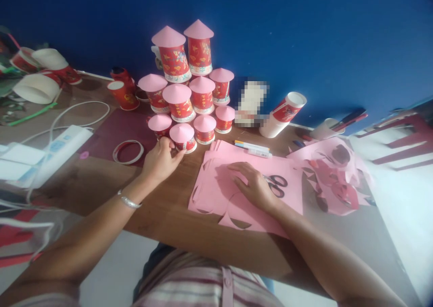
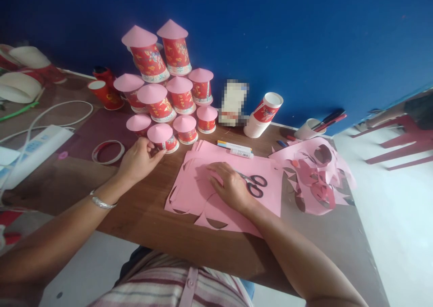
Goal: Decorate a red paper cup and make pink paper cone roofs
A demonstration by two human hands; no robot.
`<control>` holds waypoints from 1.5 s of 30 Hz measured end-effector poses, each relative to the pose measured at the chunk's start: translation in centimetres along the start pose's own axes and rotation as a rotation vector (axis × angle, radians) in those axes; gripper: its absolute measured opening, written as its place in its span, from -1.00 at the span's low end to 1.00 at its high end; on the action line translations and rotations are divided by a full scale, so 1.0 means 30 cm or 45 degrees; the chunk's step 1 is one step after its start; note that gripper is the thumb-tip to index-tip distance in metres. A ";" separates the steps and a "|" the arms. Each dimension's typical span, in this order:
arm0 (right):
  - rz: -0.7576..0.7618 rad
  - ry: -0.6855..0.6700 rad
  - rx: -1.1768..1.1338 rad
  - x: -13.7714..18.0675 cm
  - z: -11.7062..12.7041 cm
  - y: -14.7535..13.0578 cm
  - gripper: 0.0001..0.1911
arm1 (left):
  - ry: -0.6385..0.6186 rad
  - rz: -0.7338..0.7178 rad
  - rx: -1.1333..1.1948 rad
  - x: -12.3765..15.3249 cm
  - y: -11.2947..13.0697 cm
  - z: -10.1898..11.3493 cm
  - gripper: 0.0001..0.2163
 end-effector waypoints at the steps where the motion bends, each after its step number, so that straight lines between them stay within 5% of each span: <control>1: 0.010 0.005 0.005 0.000 0.000 -0.001 -0.70 | -0.018 0.000 -0.014 0.000 0.004 0.000 -0.68; 15: 0.114 0.009 0.046 0.002 -0.002 -0.018 -0.73 | -0.088 -0.051 0.031 0.001 0.028 0.005 -0.78; 21: 0.129 0.021 0.045 0.001 -0.002 -0.012 -0.74 | -0.130 -0.131 0.002 0.015 0.054 0.028 -0.67; 28: 0.170 0.031 0.050 -0.009 -0.011 -0.002 -0.68 | -0.076 -0.627 0.277 0.006 0.291 0.096 -0.60; 34: 0.294 0.106 0.356 0.003 0.029 -0.017 -0.74 | -0.188 -0.951 0.346 -0.072 0.496 -0.008 -0.85; 40: 0.130 0.201 0.845 0.077 0.205 0.034 -0.80 | -0.330 -1.045 0.101 -0.085 0.493 -0.109 -0.80; 45: -0.074 0.098 1.108 0.136 0.238 0.109 -0.84 | -0.380 -1.022 0.064 -0.066 0.479 -0.118 -0.70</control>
Point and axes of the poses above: each hand's wrist, its own x-axis away from the middle knuckle, its own z-axis out of the back of the hand, y = z × x, the point moved 4 cm from there along -x, towards the middle knuckle, and after that the axes turned 11 degrees about -z, right-handed, at the moved point
